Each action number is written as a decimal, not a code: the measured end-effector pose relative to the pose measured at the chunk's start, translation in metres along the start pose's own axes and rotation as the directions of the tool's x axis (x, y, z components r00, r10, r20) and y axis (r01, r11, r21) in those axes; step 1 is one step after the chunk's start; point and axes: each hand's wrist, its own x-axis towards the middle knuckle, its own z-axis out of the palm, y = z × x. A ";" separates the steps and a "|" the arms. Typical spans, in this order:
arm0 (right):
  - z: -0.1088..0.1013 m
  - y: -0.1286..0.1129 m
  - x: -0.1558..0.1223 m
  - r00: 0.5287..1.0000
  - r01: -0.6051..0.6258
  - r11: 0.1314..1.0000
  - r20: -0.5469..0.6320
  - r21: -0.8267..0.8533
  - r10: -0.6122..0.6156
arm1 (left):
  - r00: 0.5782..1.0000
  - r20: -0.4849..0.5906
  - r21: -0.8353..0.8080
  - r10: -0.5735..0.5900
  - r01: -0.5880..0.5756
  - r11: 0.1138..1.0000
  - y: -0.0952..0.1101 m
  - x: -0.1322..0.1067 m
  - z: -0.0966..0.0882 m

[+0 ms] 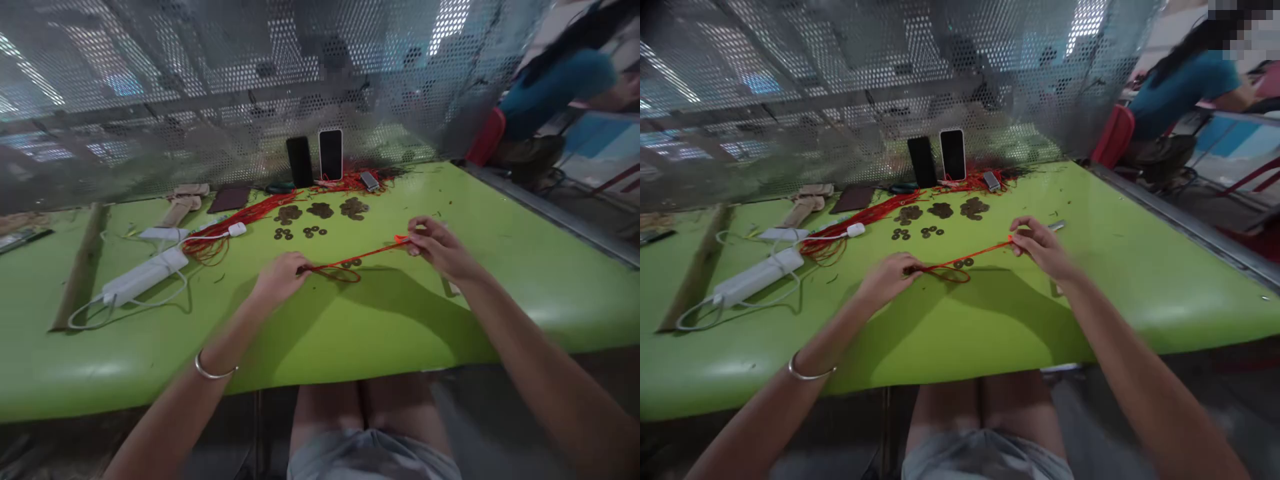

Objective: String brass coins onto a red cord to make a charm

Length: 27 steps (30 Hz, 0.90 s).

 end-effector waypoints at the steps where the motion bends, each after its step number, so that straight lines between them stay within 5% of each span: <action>1: 0.000 0.001 0.002 1.000 -0.002 0.999 0.003 0.037 0.002 | 1.000 -0.025 -0.005 0.009 -0.010 1.000 0.000 0.000 0.000; 5: 0.019 0.004 0.012 0.999 0.009 0.998 0.046 0.068 -0.012 | 0.984 -0.174 -0.051 0.040 -0.050 0.997 0.016 0.002 0.004; 12: 0.082 0.013 0.035 0.999 0.048 0.999 0.003 0.026 -0.048 | 0.909 -0.417 -0.260 -0.023 -0.095 0.961 0.083 0.043 0.035; 18: 0.071 0.032 0.041 0.989 0.043 0.994 -0.136 -0.096 -0.056 | 0.911 -0.389 -0.419 -0.137 -0.043 0.907 0.097 0.066 0.061; 27: 0.071 0.034 0.031 0.994 0.091 0.886 -0.004 -0.456 -0.105 | 0.934 -0.291 -0.519 -0.209 0.030 0.854 0.084 0.053 0.056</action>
